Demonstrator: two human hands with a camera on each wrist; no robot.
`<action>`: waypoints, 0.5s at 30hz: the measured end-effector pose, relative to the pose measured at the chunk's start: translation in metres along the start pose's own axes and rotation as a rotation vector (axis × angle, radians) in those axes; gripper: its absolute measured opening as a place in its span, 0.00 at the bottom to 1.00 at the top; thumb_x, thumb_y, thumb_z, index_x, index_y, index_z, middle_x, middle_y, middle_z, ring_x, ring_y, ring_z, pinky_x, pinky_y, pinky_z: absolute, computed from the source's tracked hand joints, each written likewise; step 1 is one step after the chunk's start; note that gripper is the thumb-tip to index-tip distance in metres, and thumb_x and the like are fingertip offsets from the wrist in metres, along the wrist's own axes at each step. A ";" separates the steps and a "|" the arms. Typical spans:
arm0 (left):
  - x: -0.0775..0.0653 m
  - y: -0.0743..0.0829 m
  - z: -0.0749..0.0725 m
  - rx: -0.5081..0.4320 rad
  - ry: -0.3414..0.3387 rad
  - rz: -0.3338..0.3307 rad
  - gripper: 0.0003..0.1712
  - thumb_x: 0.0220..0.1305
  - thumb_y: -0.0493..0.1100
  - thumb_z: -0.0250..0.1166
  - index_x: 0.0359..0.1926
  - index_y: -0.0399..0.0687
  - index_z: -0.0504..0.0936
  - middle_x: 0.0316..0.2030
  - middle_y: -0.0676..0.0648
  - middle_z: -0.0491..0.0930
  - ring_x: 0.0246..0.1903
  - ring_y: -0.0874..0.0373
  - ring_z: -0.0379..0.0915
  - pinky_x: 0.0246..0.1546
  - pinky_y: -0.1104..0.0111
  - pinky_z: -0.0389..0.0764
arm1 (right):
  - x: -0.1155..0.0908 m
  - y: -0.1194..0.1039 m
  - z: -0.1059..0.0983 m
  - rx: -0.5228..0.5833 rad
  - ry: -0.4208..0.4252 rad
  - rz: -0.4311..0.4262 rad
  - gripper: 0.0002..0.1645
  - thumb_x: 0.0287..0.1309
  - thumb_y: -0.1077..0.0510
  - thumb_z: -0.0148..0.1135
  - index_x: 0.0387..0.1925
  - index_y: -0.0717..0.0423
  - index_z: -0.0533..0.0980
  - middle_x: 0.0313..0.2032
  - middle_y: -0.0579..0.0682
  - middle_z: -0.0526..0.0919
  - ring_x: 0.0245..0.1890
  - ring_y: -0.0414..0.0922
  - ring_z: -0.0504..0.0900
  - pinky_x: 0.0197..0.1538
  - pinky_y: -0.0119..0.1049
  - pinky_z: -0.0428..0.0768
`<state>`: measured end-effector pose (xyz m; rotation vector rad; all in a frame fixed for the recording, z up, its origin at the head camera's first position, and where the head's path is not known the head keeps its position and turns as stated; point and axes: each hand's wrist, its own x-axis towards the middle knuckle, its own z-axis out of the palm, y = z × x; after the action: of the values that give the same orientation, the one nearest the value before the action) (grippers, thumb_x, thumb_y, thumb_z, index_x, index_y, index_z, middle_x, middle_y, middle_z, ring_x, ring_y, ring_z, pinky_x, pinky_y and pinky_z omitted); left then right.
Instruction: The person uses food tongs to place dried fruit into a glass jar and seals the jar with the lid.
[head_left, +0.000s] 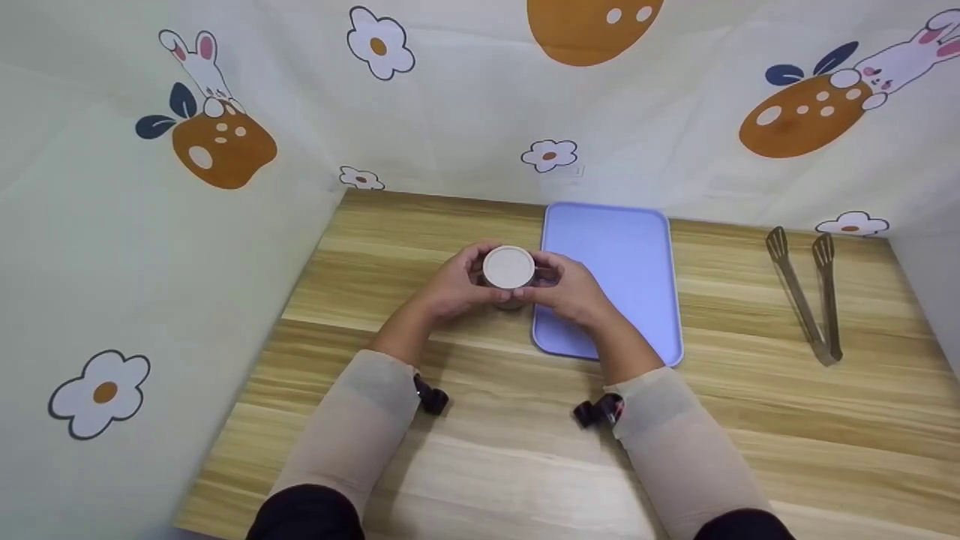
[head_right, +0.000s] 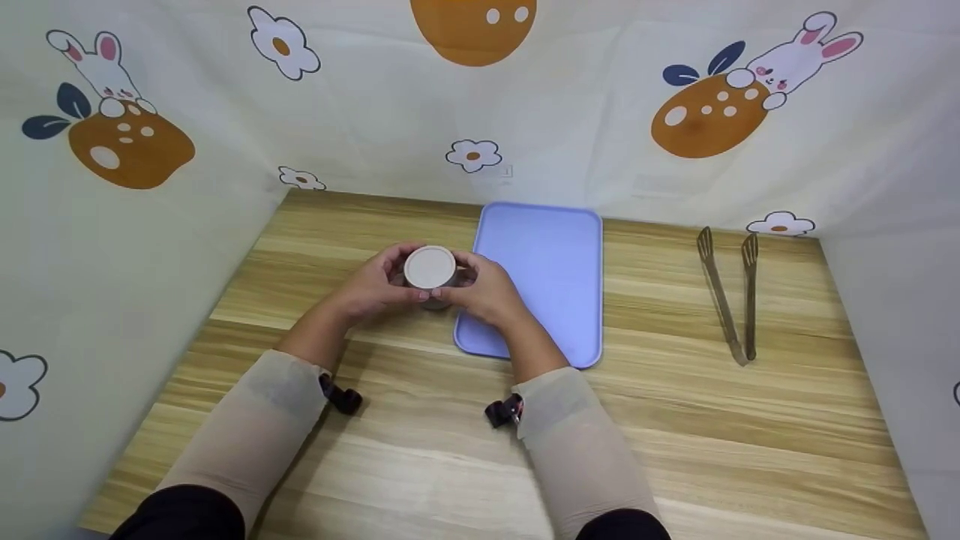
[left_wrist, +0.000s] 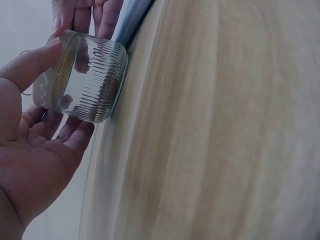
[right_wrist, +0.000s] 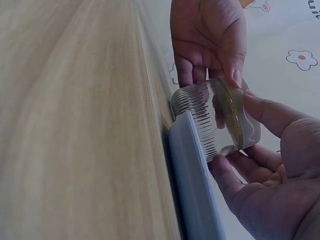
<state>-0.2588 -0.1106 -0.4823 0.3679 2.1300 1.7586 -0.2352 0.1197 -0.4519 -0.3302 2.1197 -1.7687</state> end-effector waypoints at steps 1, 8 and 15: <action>0.001 -0.002 0.001 0.000 0.008 0.003 0.54 0.46 0.40 0.80 0.72 0.48 0.62 0.68 0.45 0.69 0.69 0.51 0.63 0.72 0.57 0.62 | 0.000 0.000 0.000 0.003 0.000 0.004 0.45 0.51 0.63 0.74 0.69 0.64 0.64 0.66 0.62 0.72 0.65 0.57 0.74 0.61 0.39 0.78; 0.002 -0.007 0.003 0.020 0.041 0.043 0.50 0.43 0.45 0.82 0.67 0.56 0.68 0.63 0.49 0.74 0.66 0.55 0.68 0.70 0.59 0.66 | -0.001 0.001 -0.001 0.015 0.001 -0.016 0.45 0.52 0.64 0.73 0.69 0.65 0.63 0.66 0.63 0.73 0.65 0.58 0.73 0.59 0.34 0.80; 0.001 -0.008 0.005 0.049 0.054 0.044 0.52 0.43 0.46 0.82 0.70 0.56 0.65 0.66 0.51 0.71 0.68 0.54 0.66 0.71 0.57 0.64 | 0.003 0.012 -0.004 0.048 -0.009 -0.033 0.49 0.51 0.64 0.74 0.71 0.65 0.59 0.69 0.63 0.68 0.68 0.59 0.69 0.67 0.47 0.74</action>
<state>-0.2577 -0.1076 -0.4907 0.3878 2.2217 1.7620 -0.2396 0.1245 -0.4635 -0.3615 2.0733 -1.8300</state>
